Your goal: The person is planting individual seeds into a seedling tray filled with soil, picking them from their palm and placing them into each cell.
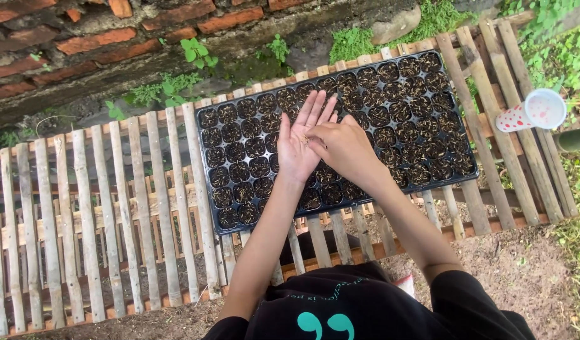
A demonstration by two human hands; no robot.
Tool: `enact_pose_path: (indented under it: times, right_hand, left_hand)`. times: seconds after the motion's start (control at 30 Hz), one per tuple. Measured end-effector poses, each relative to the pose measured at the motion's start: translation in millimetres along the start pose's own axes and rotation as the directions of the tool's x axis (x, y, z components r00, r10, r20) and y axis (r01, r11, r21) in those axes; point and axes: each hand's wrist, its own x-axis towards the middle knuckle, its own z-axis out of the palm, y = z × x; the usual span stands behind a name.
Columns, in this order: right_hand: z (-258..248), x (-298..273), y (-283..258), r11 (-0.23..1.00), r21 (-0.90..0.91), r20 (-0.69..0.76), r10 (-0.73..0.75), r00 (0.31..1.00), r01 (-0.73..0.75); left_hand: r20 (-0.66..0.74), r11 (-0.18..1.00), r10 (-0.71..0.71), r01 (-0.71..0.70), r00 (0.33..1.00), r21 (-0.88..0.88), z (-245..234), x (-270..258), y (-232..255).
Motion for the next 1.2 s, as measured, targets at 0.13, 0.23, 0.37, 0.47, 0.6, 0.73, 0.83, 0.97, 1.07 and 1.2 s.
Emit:
enact_pose_path:
  times: [0.13,0.23,0.37,0.47,0.6,0.73,0.83,0.97,1.07,1.2]
  right_hand:
    - [12.0,0.7,4.9,0.999,-0.047,-0.012,0.015,1.000,-0.015]
    - [14.0,0.1,1.8,0.997,-0.081,-0.029,0.019,0.999,-0.022]
    - [13.2,-3.5,-0.2,0.997,-0.019,-0.071,0.067,0.995,-0.069]
    - [10.1,-6.1,-1.1,0.996,0.013,-0.101,0.091,0.991,-0.090]
    - [8.6,-7.9,-0.9,0.995,0.029,-0.117,0.098,0.988,-0.095]
    - [9.4,-6.5,-8.1,0.995,0.012,-0.092,0.101,0.991,-0.101]
    - [11.8,-5.7,-10.7,0.991,0.009,-0.081,0.134,0.988,-0.134]
    - [10.3,-4.4,-17.4,0.987,0.025,-0.077,0.159,0.984,-0.157]
    - [13.1,-2.8,-17.8,0.986,0.030,-0.084,0.167,0.982,-0.165]
    - [18.5,-3.5,-15.0,0.988,-0.007,-0.116,0.154,0.981,-0.156]
  left_hand:
    - [-0.027,1.000,0.000,0.000,1.000,0.006,-4.1,0.9,1.1]
    - [-0.033,1.000,0.000,0.001,0.999,0.005,-4.7,1.2,1.5]
    - [-0.009,1.000,-0.004,0.004,1.000,-0.011,-7.5,0.7,1.1]
    - [-0.003,1.000,-0.002,0.002,1.000,-0.006,-5.5,1.3,0.2]
    - [-0.007,1.000,-0.007,0.007,1.000,0.003,-4.0,2.0,0.1]
    - [0.004,1.000,-0.016,0.016,1.000,0.006,-4.6,1.0,-0.5]
    - [0.013,1.000,-0.011,0.011,1.000,-0.003,-5.0,0.3,-0.4]
    - [0.017,1.000,0.010,-0.011,1.000,0.026,-5.5,0.4,0.1]
    - [0.019,0.999,0.015,-0.016,1.000,0.031,-6.0,-0.4,0.7]
    - [0.024,0.999,0.012,-0.013,1.000,0.031,-8.1,-1.3,-0.5]
